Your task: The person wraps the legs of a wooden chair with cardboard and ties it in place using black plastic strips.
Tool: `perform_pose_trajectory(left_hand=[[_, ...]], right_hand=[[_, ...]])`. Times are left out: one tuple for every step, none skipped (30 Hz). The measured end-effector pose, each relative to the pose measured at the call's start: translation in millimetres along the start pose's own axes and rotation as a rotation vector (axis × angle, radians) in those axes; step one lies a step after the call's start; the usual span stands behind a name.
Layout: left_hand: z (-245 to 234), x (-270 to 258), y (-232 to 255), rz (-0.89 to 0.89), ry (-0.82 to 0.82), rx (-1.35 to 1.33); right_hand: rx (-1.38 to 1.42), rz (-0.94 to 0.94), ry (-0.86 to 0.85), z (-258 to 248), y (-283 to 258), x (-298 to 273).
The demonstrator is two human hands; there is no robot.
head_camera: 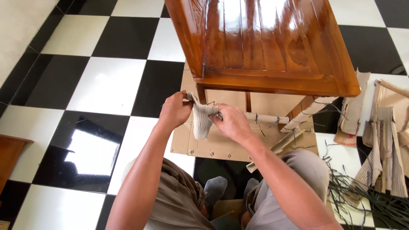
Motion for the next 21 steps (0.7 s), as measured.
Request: perform_pose_trajectory(left_hand=[[-2,2,-1,-0.001,0.005,-0.002],[-4,4,-1,0.009,-0.006,-0.015],[-5,7,-2,0.02,-0.017,-0.028],[-1,15,-7,0.018,-0.018,-0.028],[3,25,-12,0.024,-0.034,-0.01],[8,35,-16,0.032,-0.052,0.008],[13,46,-23,0.032,-0.054,0.008],[18,56,-31,0.02,-0.05,0.025],[22,67,-39,0.007,-0.047,0.042],[26,73,-43,0.005,-0.048,0.042],[30,80,-46,0.011,-0.05,0.028],[34,86,-51,0.016,-0.053,0.016],[35,90,-53,0.013,-0.054,0.016],[36,94,-53,0.014,-0.045,-0.003],[38,99,-54,0.015,-0.036,-0.021],[36,100,-53,0.014,-0.038,-0.021],[33,101,-52,0.017,-0.016,-0.075],[31,102,-51,0.019,0.006,-0.128],[32,105,-53,0.018,0.003,-0.128],[32,109,-54,0.008,0.017,-0.169],[32,112,-56,-0.002,0.031,-0.211]], right_hand=[[-0.002,-0.005,-0.001,3,1,2],[-0.016,-0.011,0.007,6,2,3],[-0.03,-0.018,0.015,8,4,6],[-0.029,-0.017,0.013,11,6,9],[-0.026,-0.034,0.028,11,6,12],[-0.023,-0.049,0.045,12,8,16],[-0.023,-0.047,0.045,21,22,25],[-0.024,-0.047,0.067,29,36,35],[-0.024,-0.046,0.089,37,50,45],[-0.023,-0.046,0.086,38,53,49],[0.0,-0.044,0.105,38,57,53],[0.024,-0.042,0.124,38,59,57],[0.027,-0.042,0.12,38,56,58],[0.07,-0.04,0.144,36,52,58],[0.113,-0.039,0.168,33,50,57],[0.114,-0.037,0.167,36,51,61],[0.134,-0.026,0.197,37,54,64],[0.155,-0.014,0.227,38,57,66],[0.156,-0.011,0.226,40,58,68],[0.167,-0.033,0.264,39,58,69],[0.179,-0.056,0.303,38,58,70]])
Point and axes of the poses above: each hand's wrist, its own x-axis towards the middle knuckle, its own z-axis out of the palm, y = z × x, the point moved 6 cm from there along x, towards the middle knuckle, and after that the axes turned 9 degrees about x, right-handed, at the moved point
